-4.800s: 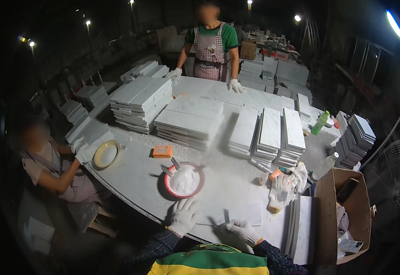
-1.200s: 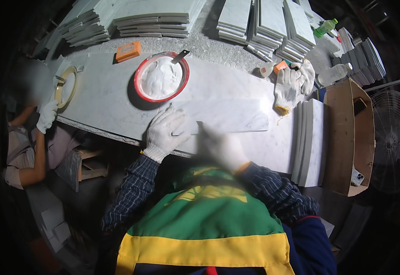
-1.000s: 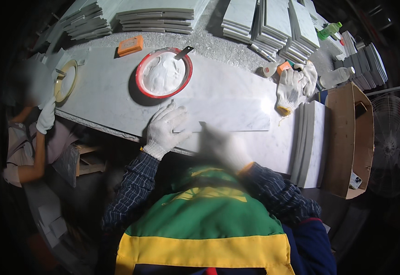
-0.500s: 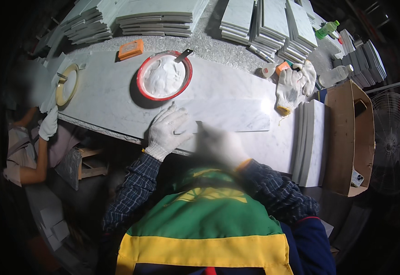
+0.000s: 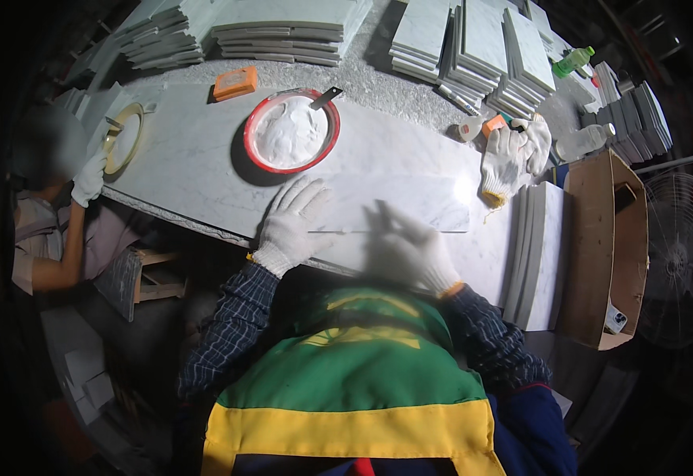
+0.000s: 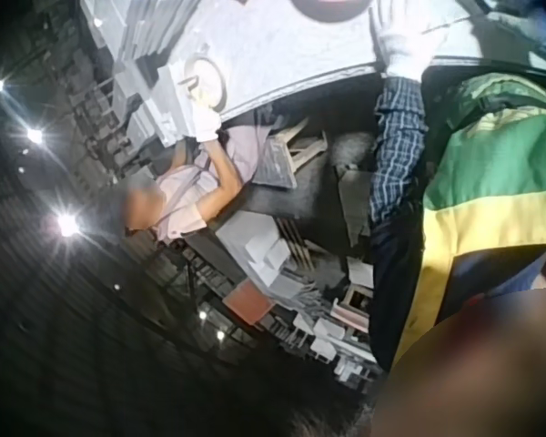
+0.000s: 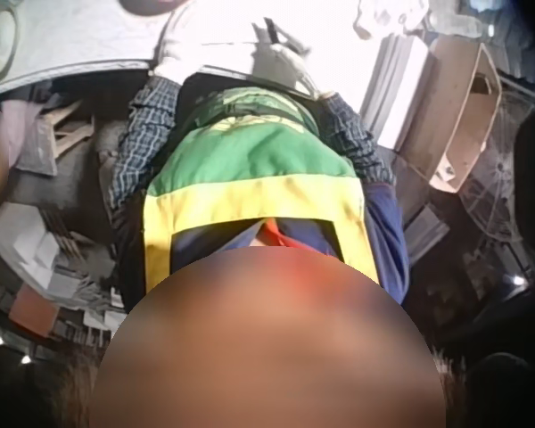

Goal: The person repeatedly scrapes the surface of rectangular white tiles with a small metal scraper, then stacks the tiles. The person handles tiles one at a time, scraping each side and placing them into a growing stack on the table.

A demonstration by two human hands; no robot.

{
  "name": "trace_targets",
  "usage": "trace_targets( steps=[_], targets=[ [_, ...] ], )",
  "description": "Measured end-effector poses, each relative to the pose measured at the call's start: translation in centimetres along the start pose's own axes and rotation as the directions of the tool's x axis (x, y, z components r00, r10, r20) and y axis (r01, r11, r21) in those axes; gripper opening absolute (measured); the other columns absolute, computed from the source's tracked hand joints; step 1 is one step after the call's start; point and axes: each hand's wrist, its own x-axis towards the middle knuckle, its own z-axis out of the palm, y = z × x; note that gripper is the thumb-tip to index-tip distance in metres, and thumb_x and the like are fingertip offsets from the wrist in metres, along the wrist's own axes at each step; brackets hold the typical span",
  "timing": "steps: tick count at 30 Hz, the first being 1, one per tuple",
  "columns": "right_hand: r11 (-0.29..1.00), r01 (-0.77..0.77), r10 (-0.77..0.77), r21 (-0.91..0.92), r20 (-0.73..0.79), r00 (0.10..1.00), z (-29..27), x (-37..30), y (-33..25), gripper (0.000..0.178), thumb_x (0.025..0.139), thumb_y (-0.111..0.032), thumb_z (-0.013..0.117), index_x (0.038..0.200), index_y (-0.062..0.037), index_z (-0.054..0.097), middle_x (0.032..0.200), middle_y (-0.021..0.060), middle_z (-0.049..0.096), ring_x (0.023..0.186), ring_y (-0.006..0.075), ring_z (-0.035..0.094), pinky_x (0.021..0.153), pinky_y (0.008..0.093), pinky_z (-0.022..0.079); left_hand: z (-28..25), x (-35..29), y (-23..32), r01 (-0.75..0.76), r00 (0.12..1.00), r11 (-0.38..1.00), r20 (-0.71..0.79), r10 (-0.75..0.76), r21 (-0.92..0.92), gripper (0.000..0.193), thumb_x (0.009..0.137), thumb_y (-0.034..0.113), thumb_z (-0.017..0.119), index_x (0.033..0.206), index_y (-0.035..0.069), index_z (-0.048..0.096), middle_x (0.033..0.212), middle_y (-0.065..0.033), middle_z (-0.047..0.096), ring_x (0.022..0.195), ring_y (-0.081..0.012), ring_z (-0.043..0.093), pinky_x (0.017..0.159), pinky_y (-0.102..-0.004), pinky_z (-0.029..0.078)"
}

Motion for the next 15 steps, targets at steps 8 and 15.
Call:
trace_targets(
  steps=[8,15],
  targets=[
    [0.982,-0.189,0.19,0.016,-0.107,0.976,-3.1,-3.1,2.0,0.056,0.098,-0.01,0.075,0.152,-0.0018,0.059,0.092,0.0036,0.075,0.081,0.0069,0.065,0.074,0.0245,0.056,-1.4,-1.5,3.1,-0.33,0.838,0.856,0.293,0.46,-0.399,0.042,0.086,0.034,0.079,0.121,0.01,0.075,0.126,-0.0134,0.071,0.131,-0.0323,0.059,0.121,-0.0458,0.038],
    [0.991,0.083,-0.052,-0.101,0.274,0.96,1.8,-4.2,-1.6,0.053,0.098,-0.011,0.079,0.149,-0.0064,0.063,0.119,0.008,0.079,0.1,0.0105,0.07,0.093,0.03,0.057,-3.2,-4.8,5.8,0.64,0.764,0.404,0.487,-0.423,-0.653,0.017,0.096,0.012,0.078,0.107,-0.001,0.079,0.094,-0.0056,0.079,0.085,-0.0111,0.072,0.078,-0.0258,0.056]
  ],
)
